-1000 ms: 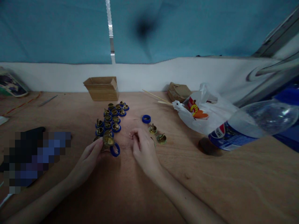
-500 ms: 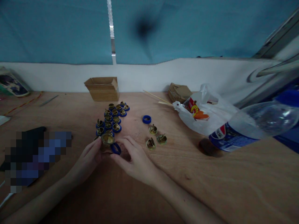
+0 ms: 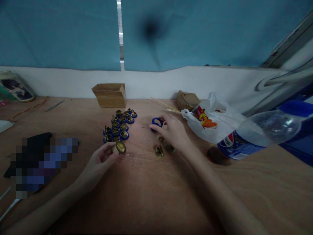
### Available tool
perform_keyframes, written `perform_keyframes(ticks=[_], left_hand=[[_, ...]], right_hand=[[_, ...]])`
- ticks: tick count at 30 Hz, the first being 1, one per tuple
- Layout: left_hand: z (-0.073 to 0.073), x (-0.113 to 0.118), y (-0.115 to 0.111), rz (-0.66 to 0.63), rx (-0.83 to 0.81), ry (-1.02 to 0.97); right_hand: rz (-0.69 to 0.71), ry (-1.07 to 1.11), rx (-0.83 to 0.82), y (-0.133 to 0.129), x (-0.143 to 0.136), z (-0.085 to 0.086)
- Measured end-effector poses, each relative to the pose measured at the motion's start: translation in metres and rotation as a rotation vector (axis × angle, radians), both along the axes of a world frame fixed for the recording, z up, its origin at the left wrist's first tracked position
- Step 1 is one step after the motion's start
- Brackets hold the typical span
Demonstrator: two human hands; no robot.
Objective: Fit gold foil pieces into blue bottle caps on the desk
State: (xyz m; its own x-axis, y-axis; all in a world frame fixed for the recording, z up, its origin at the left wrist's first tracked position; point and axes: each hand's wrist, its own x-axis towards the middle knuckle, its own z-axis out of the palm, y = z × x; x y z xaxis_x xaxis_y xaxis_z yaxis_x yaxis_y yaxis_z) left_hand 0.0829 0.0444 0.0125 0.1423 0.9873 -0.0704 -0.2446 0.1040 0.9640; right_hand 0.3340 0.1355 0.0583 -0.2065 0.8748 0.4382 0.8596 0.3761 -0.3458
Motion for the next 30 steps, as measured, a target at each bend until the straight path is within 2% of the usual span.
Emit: perform_keyframes(ticks=[3,6,9,11,13,15,17,19,21,24,27,30], left_hand=[[0.0,0.0,-0.001,-0.023,0.023,0.036],[-0.001,0.0,-0.001,-0.018,0.065,0.062],[-0.003,0.0,-0.001,-0.007,0.093,0.091],[-0.004,0.001,-0.001,-0.015,0.112,0.117],[-0.005,0.001,-0.003,-0.019,0.139,0.164],[-0.007,0.002,-0.005,-0.02,0.182,0.24],[-0.01,0.002,-0.007,-0.032,0.233,0.328],[-0.012,0.002,-0.008,-0.047,0.278,0.387],[-0.014,0.001,-0.007,-0.06,0.32,0.415],[-0.013,0.0,-0.007,-0.053,0.424,0.504],[-0.011,-0.001,-0.007,-0.046,0.531,0.646],[-0.009,0.0,-0.008,-0.082,0.558,0.707]], right_hand=[[-0.003,-0.143,-0.054,0.025,0.012,-0.003],[0.011,-0.202,-0.127,0.044,0.017,-0.019],[0.037,-0.221,-0.18,0.055,0.021,-0.034],[0.036,-0.225,-0.179,0.054,0.02,-0.037],[0.013,-0.219,-0.134,0.045,0.014,-0.031],[0.014,-0.188,-0.063,0.027,0.001,-0.019],[0.163,-0.078,-0.071,0.0,-0.019,-0.003],[0.331,0.033,-0.215,-0.029,-0.04,0.01],[0.466,0.027,-0.307,-0.055,-0.058,0.018],[0.559,-0.03,-0.264,-0.078,-0.07,0.019],[0.592,-0.124,-0.177,-0.085,-0.072,0.014],[0.613,-0.245,-0.128,-0.089,-0.071,0.008]])
